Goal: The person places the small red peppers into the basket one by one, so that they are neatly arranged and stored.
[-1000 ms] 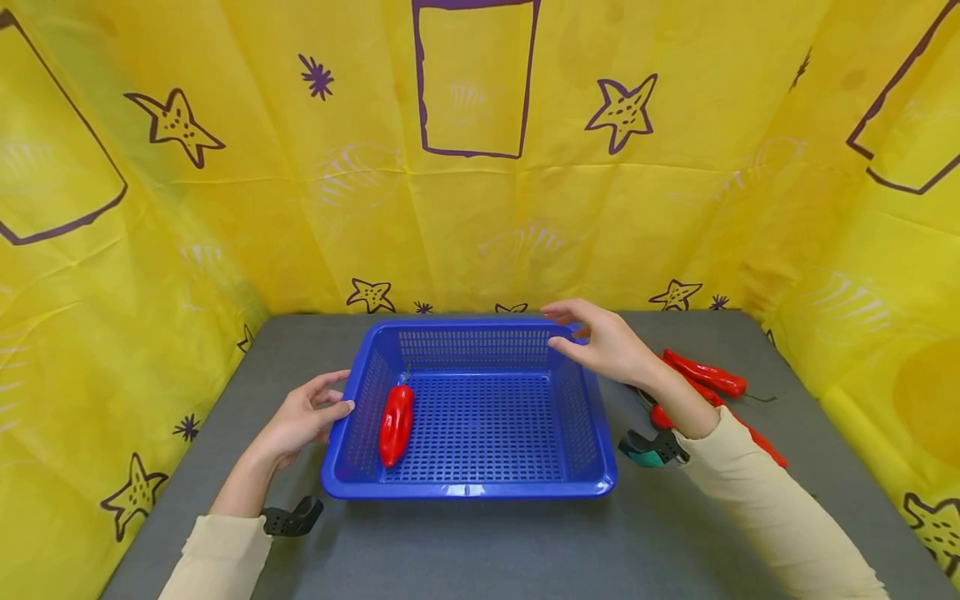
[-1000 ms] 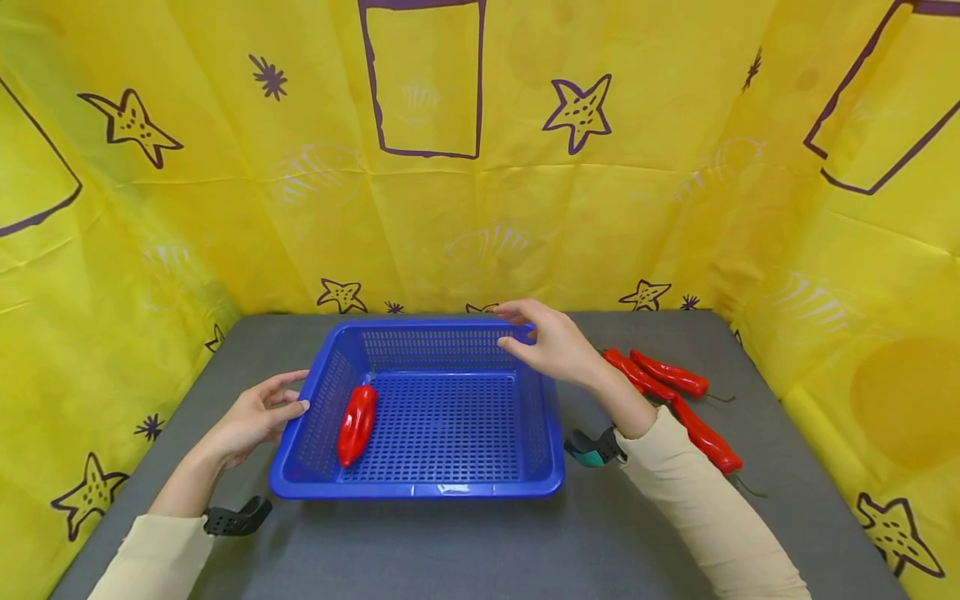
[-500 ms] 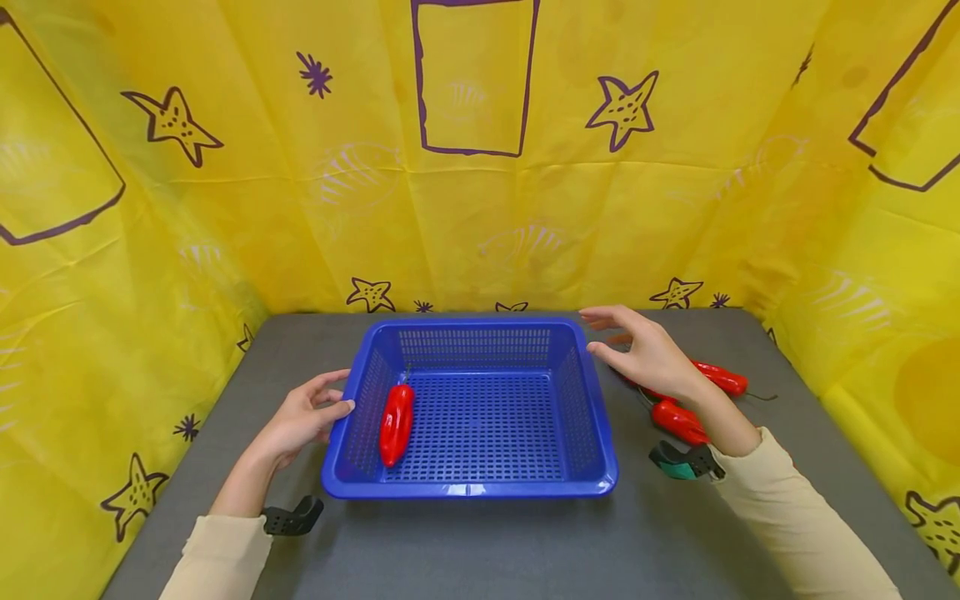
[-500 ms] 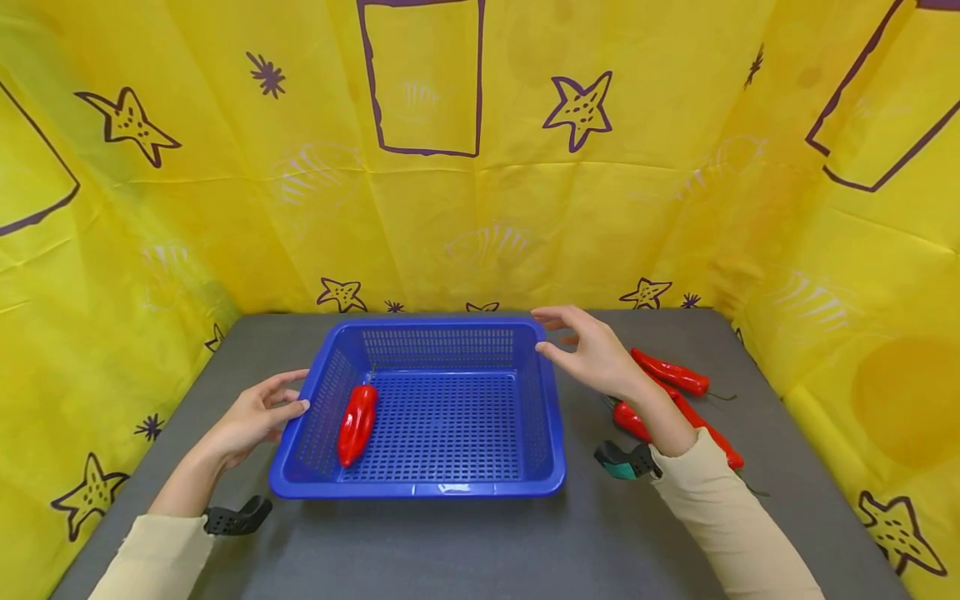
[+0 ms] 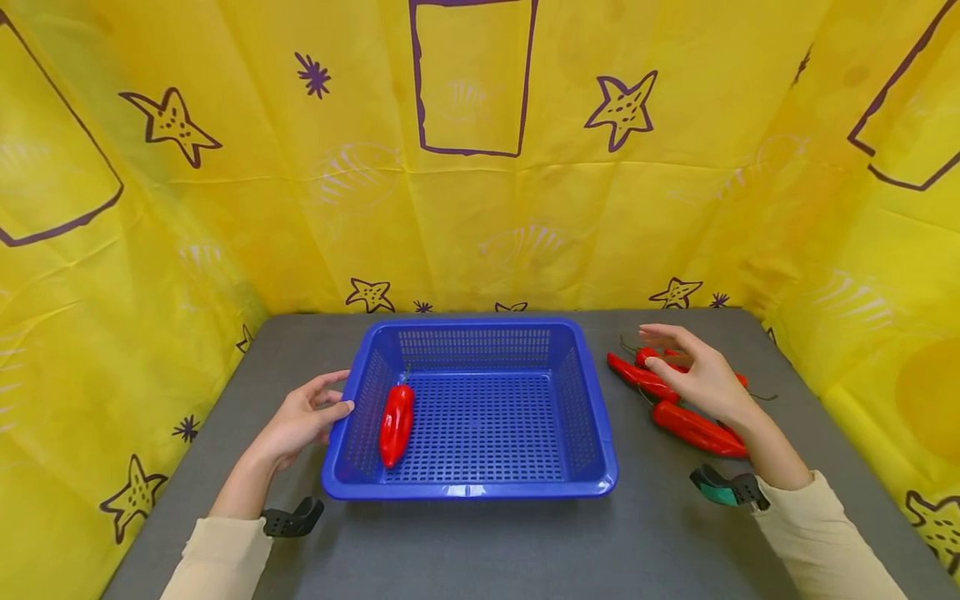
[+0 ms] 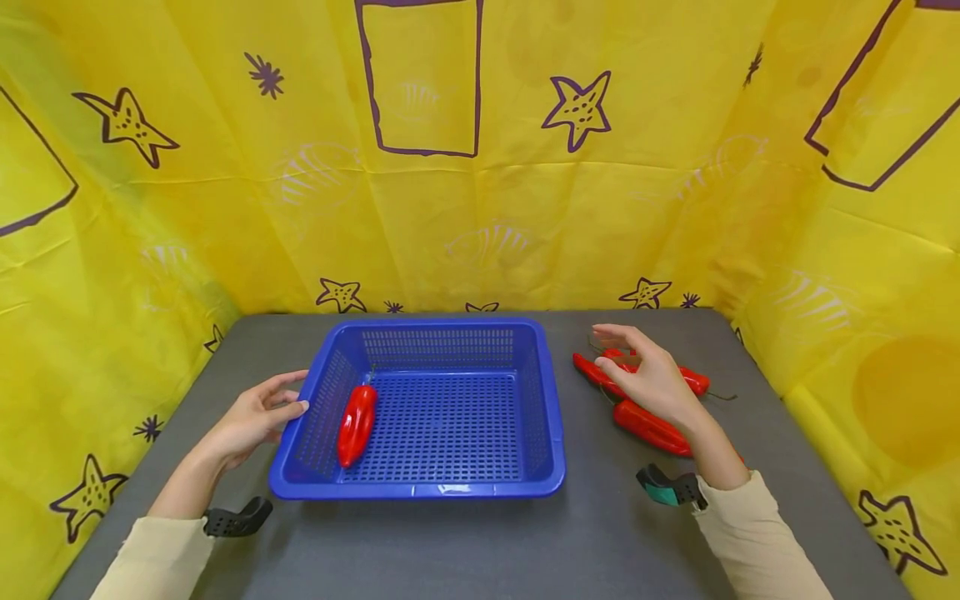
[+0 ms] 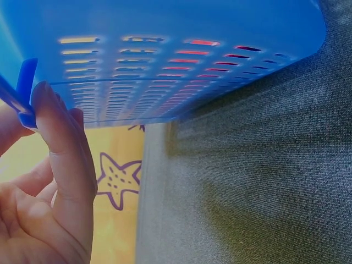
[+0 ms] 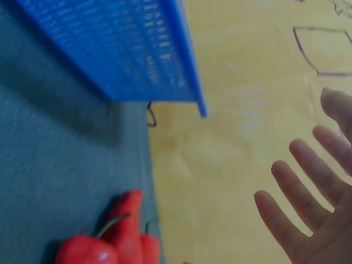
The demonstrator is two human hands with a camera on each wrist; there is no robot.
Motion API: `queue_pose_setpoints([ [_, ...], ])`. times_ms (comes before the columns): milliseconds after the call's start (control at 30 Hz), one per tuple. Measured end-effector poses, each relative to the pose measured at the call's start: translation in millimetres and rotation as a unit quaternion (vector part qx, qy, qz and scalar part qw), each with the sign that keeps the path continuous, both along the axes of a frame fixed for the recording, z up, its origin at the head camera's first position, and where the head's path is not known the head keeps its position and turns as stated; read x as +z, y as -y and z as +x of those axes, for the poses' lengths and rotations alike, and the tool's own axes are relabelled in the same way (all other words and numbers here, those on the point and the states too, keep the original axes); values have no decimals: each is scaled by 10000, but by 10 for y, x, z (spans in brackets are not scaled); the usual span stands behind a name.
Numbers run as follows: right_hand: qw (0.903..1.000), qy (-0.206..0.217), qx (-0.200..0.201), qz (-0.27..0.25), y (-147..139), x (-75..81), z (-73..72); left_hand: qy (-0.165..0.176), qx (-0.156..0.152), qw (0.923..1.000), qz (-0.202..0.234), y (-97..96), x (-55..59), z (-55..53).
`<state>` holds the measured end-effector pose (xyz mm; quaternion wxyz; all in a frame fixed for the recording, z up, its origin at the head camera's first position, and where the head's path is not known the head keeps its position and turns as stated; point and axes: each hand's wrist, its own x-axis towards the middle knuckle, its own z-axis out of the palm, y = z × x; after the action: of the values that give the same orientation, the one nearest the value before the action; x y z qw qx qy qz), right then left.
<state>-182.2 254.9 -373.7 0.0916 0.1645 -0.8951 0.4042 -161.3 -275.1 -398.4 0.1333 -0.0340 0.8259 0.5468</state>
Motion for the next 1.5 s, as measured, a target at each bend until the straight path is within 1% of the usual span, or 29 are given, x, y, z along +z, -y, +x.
queue_pose_setpoints([
  [200,9996,52,-238,-130,-196,-132,102,-21,4,10000,7,5,-1,4],
  [333,9995,95,-301,-36,-325,-235,149,-30,8,10000,-2,7,-3,4],
  [433,9996,64,-259,21,-412,-318,185,-25,6,10000,-20,6,-2,3],
  [567,9996,62,-279,6,-484,-419,243,-16,1,10000,-18,6,1,1],
  [733,9983,295,-487,88,-548,-549,326,-13,-22,10000,-3,9,7,0],
  [833,9985,234,-471,182,-596,-625,363,-7,-28,10000,-8,9,8,-1],
  [967,9983,275,-461,235,-657,-709,406,1,-25,10000,-11,9,3,-1],
  [1100,9983,327,-415,260,-707,-775,430,10,-28,10000,18,10,-4,0],
  [1233,9979,355,-464,276,-738,-822,434,15,-13,10000,29,12,-8,-1],
  [1367,9972,353,-540,388,-745,-838,437,7,-12,10000,26,14,-10,-1],
  [1500,9952,346,-673,616,-738,-829,435,-10,-22,10000,53,17,-10,2],
])
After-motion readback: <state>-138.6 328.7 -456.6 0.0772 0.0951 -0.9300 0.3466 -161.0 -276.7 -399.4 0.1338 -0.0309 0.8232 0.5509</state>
